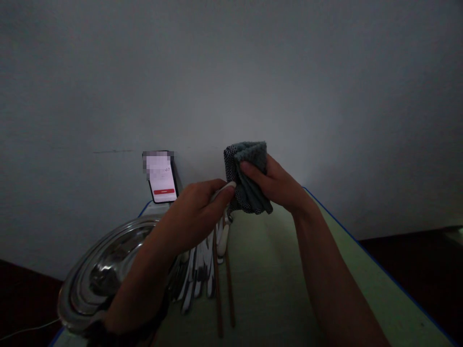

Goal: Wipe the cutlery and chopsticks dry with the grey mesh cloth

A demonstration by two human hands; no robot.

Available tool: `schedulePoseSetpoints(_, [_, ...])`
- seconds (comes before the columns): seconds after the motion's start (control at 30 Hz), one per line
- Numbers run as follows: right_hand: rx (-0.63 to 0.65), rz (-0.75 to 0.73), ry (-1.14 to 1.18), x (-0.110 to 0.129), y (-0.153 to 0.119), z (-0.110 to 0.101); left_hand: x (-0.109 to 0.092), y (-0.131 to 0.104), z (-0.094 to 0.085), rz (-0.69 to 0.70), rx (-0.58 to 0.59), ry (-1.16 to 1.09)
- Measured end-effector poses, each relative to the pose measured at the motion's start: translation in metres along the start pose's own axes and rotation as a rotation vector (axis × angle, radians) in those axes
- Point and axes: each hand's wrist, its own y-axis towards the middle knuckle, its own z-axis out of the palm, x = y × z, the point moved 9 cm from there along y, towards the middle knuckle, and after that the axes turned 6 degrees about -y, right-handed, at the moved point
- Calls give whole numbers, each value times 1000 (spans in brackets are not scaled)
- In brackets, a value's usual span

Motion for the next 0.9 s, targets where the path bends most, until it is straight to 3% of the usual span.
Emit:
schedulePoseSetpoints(0.17, [104, 22, 51, -4, -2, 5, 9, 3, -5, -32, -54, 7])
schedulePoseSetpoints(0.5, [128, 48, -115, -19, 0, 1, 6, 1, 12, 18, 105, 124])
schedulePoseSetpoints(0.73, [185, -59, -270, -4, -1, 4, 7, 0, 11, 42, 111, 122])
schedulePoseSetpoints(0.9, [196, -51, -257, -4, -2, 4, 7, 0, 10, 33, 112, 104])
